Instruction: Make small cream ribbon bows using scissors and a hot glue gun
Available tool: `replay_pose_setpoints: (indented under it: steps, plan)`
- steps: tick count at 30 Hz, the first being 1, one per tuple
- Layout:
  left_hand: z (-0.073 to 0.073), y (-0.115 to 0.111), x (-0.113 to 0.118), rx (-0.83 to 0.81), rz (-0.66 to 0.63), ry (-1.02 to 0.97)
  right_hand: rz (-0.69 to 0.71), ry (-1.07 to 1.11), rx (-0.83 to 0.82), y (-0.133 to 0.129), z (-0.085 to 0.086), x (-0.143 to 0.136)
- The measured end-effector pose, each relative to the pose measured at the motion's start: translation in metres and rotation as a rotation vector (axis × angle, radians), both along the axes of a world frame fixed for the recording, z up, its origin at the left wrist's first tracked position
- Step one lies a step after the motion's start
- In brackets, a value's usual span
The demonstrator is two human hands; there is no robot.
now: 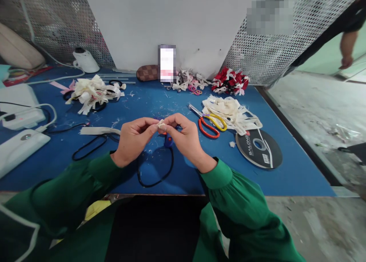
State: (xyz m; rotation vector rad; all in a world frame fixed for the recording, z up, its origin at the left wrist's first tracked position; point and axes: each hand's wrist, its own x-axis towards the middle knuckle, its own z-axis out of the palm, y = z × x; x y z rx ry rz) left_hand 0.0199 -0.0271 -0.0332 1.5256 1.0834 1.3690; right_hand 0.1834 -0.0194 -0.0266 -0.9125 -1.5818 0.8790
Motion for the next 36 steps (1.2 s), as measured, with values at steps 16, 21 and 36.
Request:
replay_pose_setpoints:
  steps: [16, 21, 36]
  plan:
    - [-0.005, 0.002, -0.002, 0.079, -0.061, 0.060, -0.126, -0.082, 0.137, 0.004, -0.006, 0.002]
    - [-0.004, 0.004, -0.003, -0.028, -0.051, 0.044, -0.220, -0.065, 0.147, 0.006, -0.003, 0.005]
    - [0.000, 0.004, -0.004, 0.098, -0.044, 0.070, -0.230, 0.042, -0.028, 0.011, -0.004, 0.009]
